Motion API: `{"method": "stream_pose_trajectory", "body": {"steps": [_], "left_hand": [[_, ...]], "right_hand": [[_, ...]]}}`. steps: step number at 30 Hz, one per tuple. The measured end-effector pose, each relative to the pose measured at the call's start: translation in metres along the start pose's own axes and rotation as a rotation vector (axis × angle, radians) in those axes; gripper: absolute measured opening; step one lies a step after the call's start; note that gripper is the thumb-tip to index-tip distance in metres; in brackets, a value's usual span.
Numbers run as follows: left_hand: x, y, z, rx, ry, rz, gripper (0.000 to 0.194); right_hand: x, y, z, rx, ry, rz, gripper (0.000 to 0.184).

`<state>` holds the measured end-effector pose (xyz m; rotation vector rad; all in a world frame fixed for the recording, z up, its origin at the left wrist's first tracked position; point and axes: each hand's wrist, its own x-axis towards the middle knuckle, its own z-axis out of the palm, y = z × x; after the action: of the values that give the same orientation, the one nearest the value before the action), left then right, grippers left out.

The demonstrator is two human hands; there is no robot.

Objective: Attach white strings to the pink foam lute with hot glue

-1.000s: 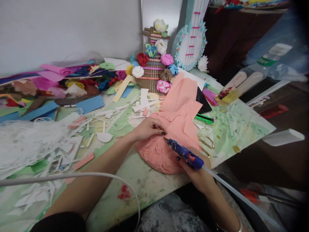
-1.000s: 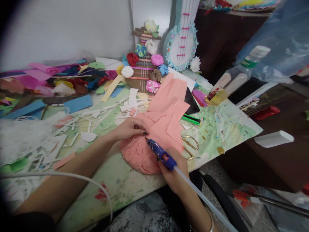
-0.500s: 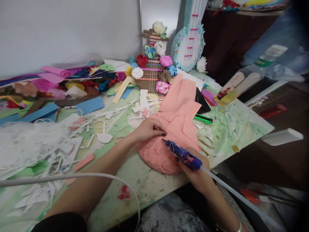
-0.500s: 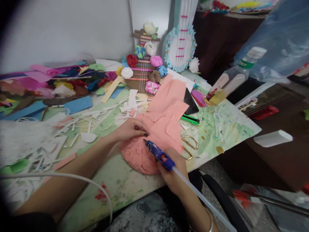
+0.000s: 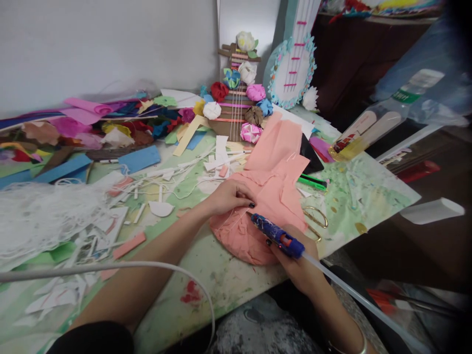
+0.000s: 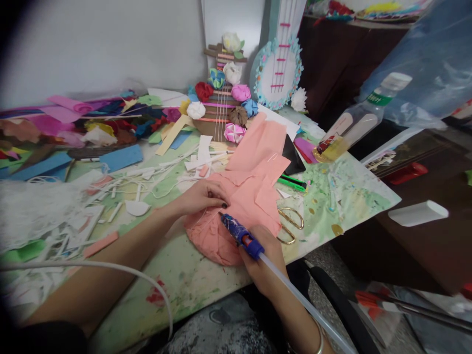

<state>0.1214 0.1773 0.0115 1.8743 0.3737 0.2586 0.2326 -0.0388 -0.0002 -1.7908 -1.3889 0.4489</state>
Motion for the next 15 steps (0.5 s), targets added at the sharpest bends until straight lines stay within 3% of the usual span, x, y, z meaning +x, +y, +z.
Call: {"method": "stream_pose_trajectory", "body": {"steps": [15], "left_hand": [[-0.0016, 0.0026, 0.0017, -0.015, 0.019, -0.021, 0.012]], "right_hand": [[-0.0007, -0.0028, 0.0003, -0.041, -0.016, -0.029, 0.018]]}}
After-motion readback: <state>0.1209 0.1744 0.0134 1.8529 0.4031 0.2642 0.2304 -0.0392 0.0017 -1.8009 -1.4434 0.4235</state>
